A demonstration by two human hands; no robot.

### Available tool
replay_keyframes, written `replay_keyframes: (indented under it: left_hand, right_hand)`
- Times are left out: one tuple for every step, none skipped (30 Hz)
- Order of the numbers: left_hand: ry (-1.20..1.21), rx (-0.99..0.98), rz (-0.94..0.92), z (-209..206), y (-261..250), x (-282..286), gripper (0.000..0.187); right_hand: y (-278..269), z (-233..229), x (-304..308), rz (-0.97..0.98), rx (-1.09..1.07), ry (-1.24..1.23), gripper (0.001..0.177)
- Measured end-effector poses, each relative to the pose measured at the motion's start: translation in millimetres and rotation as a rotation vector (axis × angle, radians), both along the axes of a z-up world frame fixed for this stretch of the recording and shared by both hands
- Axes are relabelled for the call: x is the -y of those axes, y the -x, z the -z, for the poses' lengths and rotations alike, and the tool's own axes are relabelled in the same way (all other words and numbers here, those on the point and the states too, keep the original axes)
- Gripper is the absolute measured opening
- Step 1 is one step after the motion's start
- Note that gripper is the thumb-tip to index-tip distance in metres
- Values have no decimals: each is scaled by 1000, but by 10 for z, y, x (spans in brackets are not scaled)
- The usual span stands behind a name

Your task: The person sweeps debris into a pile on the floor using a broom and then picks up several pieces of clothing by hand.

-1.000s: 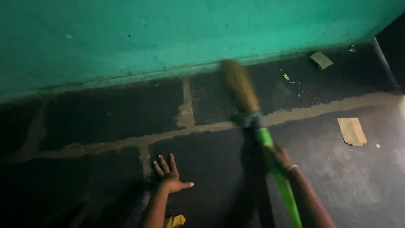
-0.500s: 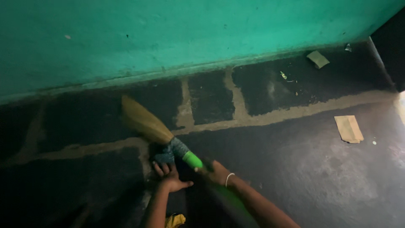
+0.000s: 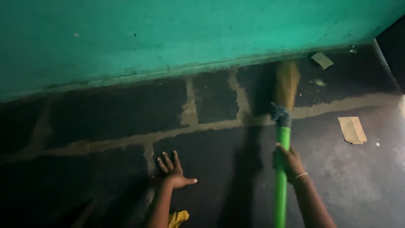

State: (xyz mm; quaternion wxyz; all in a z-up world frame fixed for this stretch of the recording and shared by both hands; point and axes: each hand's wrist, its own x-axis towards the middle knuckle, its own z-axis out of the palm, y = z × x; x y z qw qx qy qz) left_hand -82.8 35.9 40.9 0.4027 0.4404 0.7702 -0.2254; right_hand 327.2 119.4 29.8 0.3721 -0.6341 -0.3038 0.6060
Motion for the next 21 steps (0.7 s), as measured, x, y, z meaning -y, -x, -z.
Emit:
replay_keyframes:
  left_hand:
    - [-35, 11, -3, -28, 10, 37, 154]
    - [-70, 23, -6, -33, 30, 78, 154]
    - [-107, 35, -10, -2, 46, 126, 153]
    - [-193, 25, -12, 63, 59, 197, 150]
    - [-278, 17, -10, 161, 63, 301, 147]
    - [-363, 8, -9, 287, 68, 416, 144]
    - [-454, -30, 10, 435, 43, 516, 137]
    - [-545, -70, 29, 590, -1, 584, 131]
    - [-637, -112, 43, 725, -18, 660, 126]
    - [-634, -140, 93, 826, -37, 752, 118]
    - [-626, -169, 139, 885, -79, 878, 110]
    - [-617, -198, 184, 894, -108, 1005, 103]
    - [-568, -150, 224, 853, -89, 1077, 100]
    - [-520, -100, 262, 773, -49, 1092, 97]
    - [-473, -52, 299, 658, 0, 1063, 94]
    - [-319, -31, 270, 509, 64, 1021, 81]
    - [-163, -2, 247, 328, 144, 986, 71]
    - [-8, 34, 227, 123, 203, 931, 64]
    - [41, 44, 197, -120, 270, 846, 66]
    - [89, 51, 165, -390, 348, 752, 77]
    - [125, -17, 187, -676, 441, 639, 75]
  right_hand:
    - [127, 4, 60, -39, -31, -10, 45]
    - [283, 4, 142, -138, -3, 57, 43]
    - [484, 24, 218, -238, 26, 123, 44]
    - [697, 62, 270, -469, 259, 191, 42]
    - [902, 126, 378, -605, 259, 117, 42]
    - [1093, 222, 499, -681, 184, 140, 44]
    - [1406, 378, 578, -757, 261, 202, 42]
    - [1652, 520, 658, -733, 195, 72, 46]
    - [1807, 627, 738, -715, 127, -59, 52]
    - [1888, 688, 765, -823, 198, -139, 50]
    - [1979, 710, 744, -936, 266, -221, 48]
    - [2036, 688, 712, -1047, 334, -305, 47]
    - [2043, 631, 692, -1124, 419, -291, 46]
    - [2013, 550, 670, -1201, 505, -277, 45]
    - [1974, 452, 612, -1275, 593, -267, 44]
    - [1889, 338, 510, -1356, 619, -294, 43]
    - [1776, 223, 420, -1438, 643, -319, 44]
    - [1655, 112, 353, -1429, 749, -320, 43]
    - [1533, 1, 270, -1410, 854, -325, 43]
    - [1401, -102, 171, -1428, 977, -336, 45]
    - [1170, -211, 91, -1334, 1014, -228, 40]
